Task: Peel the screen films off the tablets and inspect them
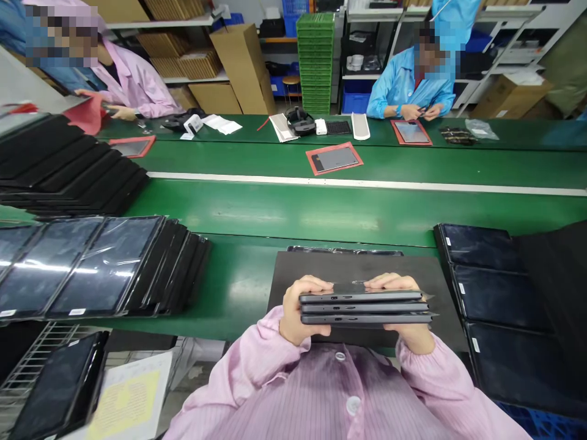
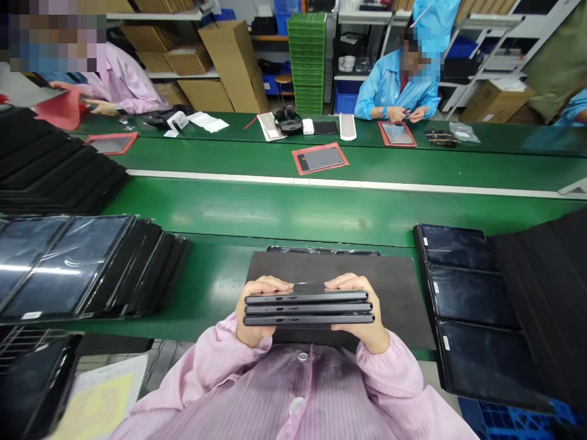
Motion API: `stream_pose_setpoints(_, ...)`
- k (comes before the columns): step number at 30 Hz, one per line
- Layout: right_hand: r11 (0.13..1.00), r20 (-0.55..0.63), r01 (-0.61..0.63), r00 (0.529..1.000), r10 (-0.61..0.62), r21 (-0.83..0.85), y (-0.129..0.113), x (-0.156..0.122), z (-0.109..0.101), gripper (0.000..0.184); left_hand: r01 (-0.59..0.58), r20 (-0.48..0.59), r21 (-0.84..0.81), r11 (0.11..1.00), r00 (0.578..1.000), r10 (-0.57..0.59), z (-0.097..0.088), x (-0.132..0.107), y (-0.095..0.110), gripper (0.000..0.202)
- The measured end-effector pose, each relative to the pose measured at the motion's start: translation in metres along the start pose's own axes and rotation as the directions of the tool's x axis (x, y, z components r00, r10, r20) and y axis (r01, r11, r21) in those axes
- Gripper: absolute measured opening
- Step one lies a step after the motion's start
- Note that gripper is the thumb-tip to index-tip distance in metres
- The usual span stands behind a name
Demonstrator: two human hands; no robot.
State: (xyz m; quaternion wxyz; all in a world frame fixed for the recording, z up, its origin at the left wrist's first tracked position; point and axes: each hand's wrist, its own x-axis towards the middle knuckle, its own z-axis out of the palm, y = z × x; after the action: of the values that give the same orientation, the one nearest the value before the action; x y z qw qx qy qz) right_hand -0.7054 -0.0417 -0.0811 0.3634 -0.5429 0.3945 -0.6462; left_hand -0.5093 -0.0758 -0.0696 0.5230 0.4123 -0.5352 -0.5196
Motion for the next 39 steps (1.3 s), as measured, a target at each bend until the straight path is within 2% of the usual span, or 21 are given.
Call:
stream_pose_setpoints(2,1.0,-0.011,-0.009,1.0,0.009,0.001,0.0,0.002,-0.001,0.05,0.045,-0.011,0.004,0.999,0.999,-0.045,0.0,0.002,0.003,0.07)
stream_pose_setpoints(6,1.0,0.059,0.006,0.998,-0.007,0.025,0.014,0.005,-0.007,0.05,-0.008,-0.042,-0.007,1.0,0.999,0.008,-0.002,0.008,-0.006,0.07)
stream_pose_setpoints(8,0.984,0.12,-0.146,0.98,0.159,-0.105,0.027,0.003,-0.01,0.051,0.047,-0.129,0.013,0.999,0.991,-0.044,-0.002,0.012,-0.018,0.074)
stream_pose_setpoints(11,0.841,0.104,-0.415,0.874,0.474,-0.347,0.04,0.0,-0.013,0.036,0.203,-0.258,0.032,0.979,0.948,-0.189,0.001,0.021,-0.038,0.065)
stream_pose_setpoints(12,0.801,0.078,-0.45,0.852,0.517,-0.394,0.038,-0.001,-0.012,0.032,0.237,-0.28,0.033,0.971,0.935,-0.219,0.003,0.025,-0.044,0.06)
stream_pose_setpoints(13,0.785,0.063,-0.45,0.851,0.522,-0.427,0.033,-0.002,-0.011,0.031,0.265,-0.281,0.036,0.964,0.928,-0.245,0.006,0.028,-0.048,0.056)
stream_pose_setpoints(16,0.772,0.048,-0.386,0.88,0.472,-0.505,0.004,-0.002,-0.002,0.05,0.386,-0.235,0.027,0.922,0.899,-0.369,0.018,0.031,-0.057,0.054)
stream_pose_setpoints(18,0.707,0.039,-0.392,0.86,0.509,-0.589,-0.018,-0.001,0.01,0.059,0.445,-0.219,0.043,0.895,0.878,-0.426,0.027,0.029,-0.059,0.05)
stream_pose_setpoints(19,0.647,0.028,-0.41,0.832,0.555,-0.643,-0.027,0.0,0.017,0.061,0.449,-0.237,0.058,0.892,0.874,-0.425,0.031,0.028,-0.059,0.045)
stream_pose_setpoints(21,0.516,0.015,-0.411,0.771,0.636,-0.752,-0.037,0.0,0.031,0.064,0.371,-0.28,0.097,0.923,0.9,-0.333,0.039,0.03,-0.056,0.04)
stream_pose_setpoints(23,0.461,0.032,-0.365,0.755,0.655,-0.809,-0.036,0.001,0.04,0.062,0.227,-0.239,0.102,0.969,0.951,-0.198,0.044,0.038,-0.049,0.05)
stream_pose_setpoints(24,0.468,0.038,-0.349,0.768,0.64,-0.812,-0.032,0.003,0.043,0.056,0.159,-0.186,0.075,0.984,0.972,-0.142,0.045,0.044,-0.044,0.053)
stream_pose_setpoints(25,0.498,0.039,-0.343,0.793,0.608,-0.796,-0.026,0.006,0.045,0.046,0.113,-0.133,0.032,0.993,0.985,-0.108,0.045,0.051,-0.04,0.054)
stream_pose_setpoints(27,0.624,0.028,-0.353,0.856,0.516,-0.697,-0.01,0.018,0.047,0.03,0.113,-0.086,-0.063,0.992,0.989,-0.118,0.044,0.065,-0.032,0.05)
stream_pose_setpoints(29,0.772,-0.018,-0.381,0.901,0.433,-0.509,0.007,0.037,0.047,0.027,0.159,-0.108,-0.111,0.981,0.979,-0.171,0.041,0.076,-0.027,0.042)
stream_pose_setpoints(30,0.825,-0.049,-0.399,0.908,0.416,-0.4,0.015,0.049,0.048,0.027,0.18,-0.122,-0.119,0.976,0.973,-0.194,0.039,0.08,-0.025,0.038)
stream_pose_setpoints(32,0.859,-0.071,-0.468,0.883,0.464,-0.208,0.026,0.071,0.049,0.036,0.198,-0.12,-0.133,0.971,0.969,-0.214,0.034,0.084,-0.024,0.033)
stream_pose_setpoints(35,0.8,0.055,-0.598,0.798,0.6,-0.051,0.031,0.095,0.05,0.044,0.201,-0.088,-0.147,0.968,0.973,-0.216,0.026,0.085,-0.023,0.031)
stream_pose_setpoints(37,0.765,0.137,-0.644,0.759,0.637,0.016,0.03,0.101,0.049,0.042,0.21,-0.054,-0.147,0.967,0.974,-0.219,0.021,0.086,-0.021,0.03)
stream_pose_setpoints(39,0.748,0.146,-0.659,0.749,0.646,0.073,0.028,0.101,0.049,0.041,0.223,-0.013,-0.138,0.965,0.974,-0.227,0.019,0.088,-0.017,0.028)
